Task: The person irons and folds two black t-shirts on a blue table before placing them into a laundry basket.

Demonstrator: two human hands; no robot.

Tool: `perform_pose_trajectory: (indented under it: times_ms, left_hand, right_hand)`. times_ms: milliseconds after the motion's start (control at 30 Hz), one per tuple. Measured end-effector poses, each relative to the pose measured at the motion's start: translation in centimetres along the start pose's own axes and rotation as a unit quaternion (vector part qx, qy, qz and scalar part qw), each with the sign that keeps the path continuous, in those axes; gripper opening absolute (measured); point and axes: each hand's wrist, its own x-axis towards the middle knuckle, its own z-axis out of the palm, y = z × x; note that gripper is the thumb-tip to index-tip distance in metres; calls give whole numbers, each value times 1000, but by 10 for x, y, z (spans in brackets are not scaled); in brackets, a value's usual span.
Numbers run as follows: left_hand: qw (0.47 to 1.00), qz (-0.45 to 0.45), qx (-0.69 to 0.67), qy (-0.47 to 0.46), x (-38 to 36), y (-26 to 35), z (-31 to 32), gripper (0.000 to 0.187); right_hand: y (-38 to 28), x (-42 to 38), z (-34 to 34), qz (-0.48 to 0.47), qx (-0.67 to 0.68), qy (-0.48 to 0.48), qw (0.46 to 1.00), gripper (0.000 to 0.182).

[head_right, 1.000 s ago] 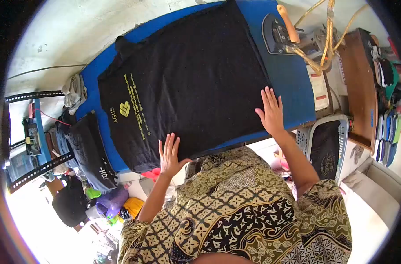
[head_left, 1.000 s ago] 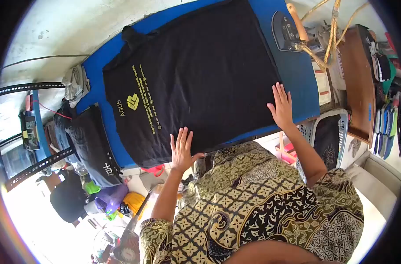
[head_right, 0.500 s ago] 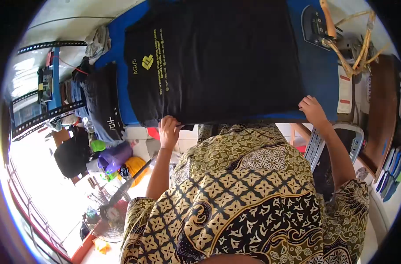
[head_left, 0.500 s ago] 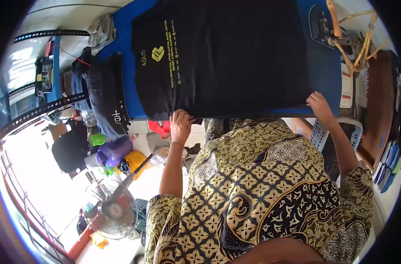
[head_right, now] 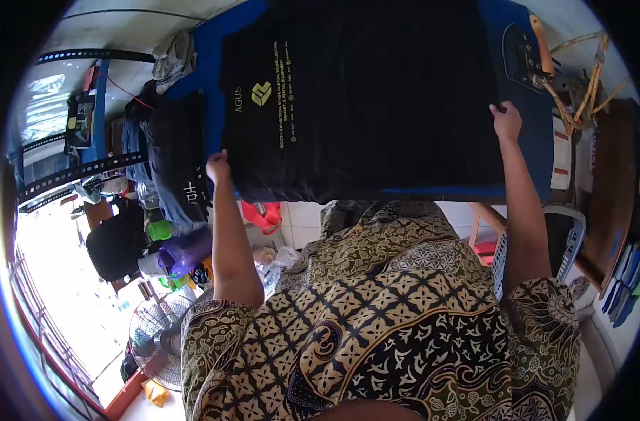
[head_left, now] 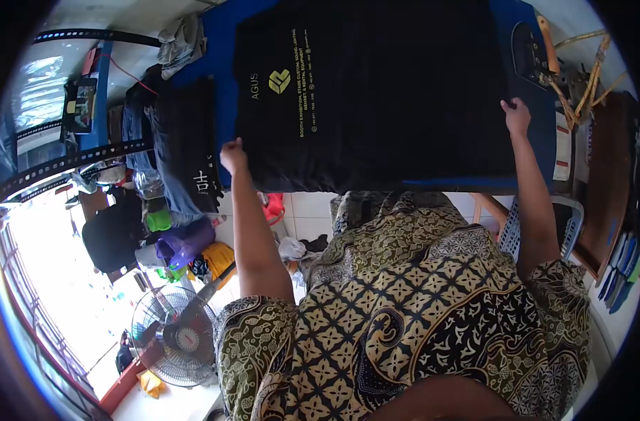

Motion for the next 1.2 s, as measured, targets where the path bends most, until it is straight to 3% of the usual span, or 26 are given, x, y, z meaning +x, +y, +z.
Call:
perform_pose_trajectory:
  times_ms: [133,200,233,267,300,367,433,500,533,567,600,633,667,733,800,867,900,967,1033,1100,1200]
  left_hand:
    - [997,27,18,66,4,-15,5,20]
    - [996,-31,74,30,-3,7,1,18]
    - [992,-1,109,69,-16,27,-8,20]
    - [983,26,145,111,-34,52,-16,22]
    - [989,52,111,85,-46,73,-20,30]
    - [946,303,47,105,-63,92,-11,35]
    - [941,322,89,51,-66,80,10,43]
    - [944,315,89,36,-60,63,24,45]
    - [942,318,105,32,-58,66,25,44]
    - [941,312,131,27,-67,70,22,44]
    - [951,275,145,-10,-76,86,8,43]
    - [932,312,183,32,-91,102,-3,39]
    - [946,293,138,-17,-104,118,-21,35]
    - [934,261,99,-222,-138,137,-39,26]
    - [896,370,2,-245,-187,110,-25,29]
    - [894,435,-66,-82,-234,96,-14,37]
    - [900,426,-59,-71,-245,94,-13,37]
    - [924,340,20,-172,-260,92,-11,33]
    - [934,333,41,-122,-263,90,-3,30]
    - [939,329,56,-77,-266,89,-1,27]
    - [958,262,55,-103,-271,89,3,24]
  right_hand:
    - [18,4,-2,54,41,30,997,32]
    - [11,0,1,75,-1,99,992,28]
    - [10,0,8,111,-6,158,981,20]
    - [-5,-9,-1,60,-23,213,975,16]
    - [-27,-25,-10,8,-40,262,964,13]
    - [-55,-42,-18,-232,-2,159,960,19]
    - [-69,-61,-12,-377,-66,97,919,28]
    - [-53,-66,-22,-179,-107,163,964,38]
    - [-69,-74,-42,-18,-103,93,990,38]
    - [-77,-83,-57,-9,-55,71,996,39]
    - [-56,-93,-46,-253,-54,153,954,42]
    - [-53,-110,-51,-252,-138,59,956,47]
    - [-33,-115,-51,-225,-68,14,972,50]
    - [-4,-94,-46,-92,-125,37,987,51]
    - [16,-34,-54,-302,-198,214,908,53]
    - [20,51,-66,-331,-120,255,900,51]
    - [17,94,-69,-301,-77,234,921,51]
    - [17,173,-66,-208,-5,126,970,49]
    - [21,234,-48,-102,91,-51,989,48]
    - [23,261,-39,-22,192,-179,965,47]
    - [37,271,-37,69,373,-289,879,45]
